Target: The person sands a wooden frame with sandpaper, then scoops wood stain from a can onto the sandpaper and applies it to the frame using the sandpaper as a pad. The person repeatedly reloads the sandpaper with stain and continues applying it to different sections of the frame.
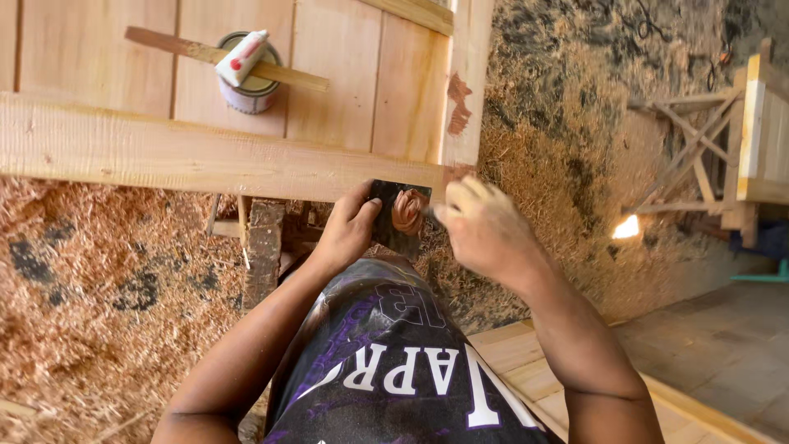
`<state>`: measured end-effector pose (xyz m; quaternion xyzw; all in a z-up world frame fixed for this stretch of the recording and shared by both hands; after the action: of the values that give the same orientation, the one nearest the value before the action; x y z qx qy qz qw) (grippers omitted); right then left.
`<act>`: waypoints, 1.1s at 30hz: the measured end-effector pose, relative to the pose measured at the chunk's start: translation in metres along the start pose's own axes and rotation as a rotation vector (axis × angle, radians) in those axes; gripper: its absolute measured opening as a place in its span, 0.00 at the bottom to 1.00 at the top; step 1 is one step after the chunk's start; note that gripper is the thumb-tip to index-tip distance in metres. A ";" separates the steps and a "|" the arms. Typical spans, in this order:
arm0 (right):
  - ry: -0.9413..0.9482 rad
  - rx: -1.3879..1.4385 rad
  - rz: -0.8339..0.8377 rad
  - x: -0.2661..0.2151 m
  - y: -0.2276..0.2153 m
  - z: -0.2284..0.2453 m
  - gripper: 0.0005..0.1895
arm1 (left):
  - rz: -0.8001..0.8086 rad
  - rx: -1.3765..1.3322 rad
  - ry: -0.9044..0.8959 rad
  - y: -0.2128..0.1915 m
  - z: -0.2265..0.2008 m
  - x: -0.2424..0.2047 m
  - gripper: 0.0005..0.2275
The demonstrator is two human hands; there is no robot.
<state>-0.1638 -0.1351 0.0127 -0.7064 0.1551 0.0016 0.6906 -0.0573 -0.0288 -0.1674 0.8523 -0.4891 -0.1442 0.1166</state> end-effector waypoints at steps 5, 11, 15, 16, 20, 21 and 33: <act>-0.023 0.104 -0.116 -0.040 0.005 -0.009 0.10 | 0.068 -0.001 0.019 0.041 -0.005 0.004 0.17; 0.151 0.117 -0.263 -0.116 0.010 -0.058 0.08 | 0.154 -0.002 -0.104 0.111 0.026 0.005 0.18; 0.179 0.189 -0.157 -0.169 0.027 -0.087 0.09 | 0.121 0.165 0.040 0.163 0.038 0.010 0.20; 0.216 0.203 -0.106 -0.185 0.032 -0.100 0.10 | 0.143 0.152 -0.005 0.178 0.043 0.008 0.20; 0.311 0.176 -0.221 -0.237 0.054 -0.127 0.08 | 0.288 0.138 -0.001 0.240 0.053 -0.003 0.20; 0.289 0.227 -0.202 -0.254 0.056 -0.128 0.07 | 0.333 0.139 0.051 0.255 0.053 -0.004 0.19; 0.448 0.228 -0.197 -0.361 0.058 -0.172 0.06 | 0.353 0.274 -0.190 0.348 0.093 -0.031 0.23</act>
<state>-0.5563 -0.2249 0.0423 -0.6187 0.2336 -0.2396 0.7108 -0.3838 -0.1793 -0.1317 0.7440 -0.6543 -0.1334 -0.0232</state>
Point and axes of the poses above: each hand's wrist, its own x-axis towards the middle knuckle, its own y-axis out of the palm, z = x × y, the point moved 3 cm from there along x, towards the middle knuckle, and after that the axes turned 6 degrees about y, right-handed, at the moved point
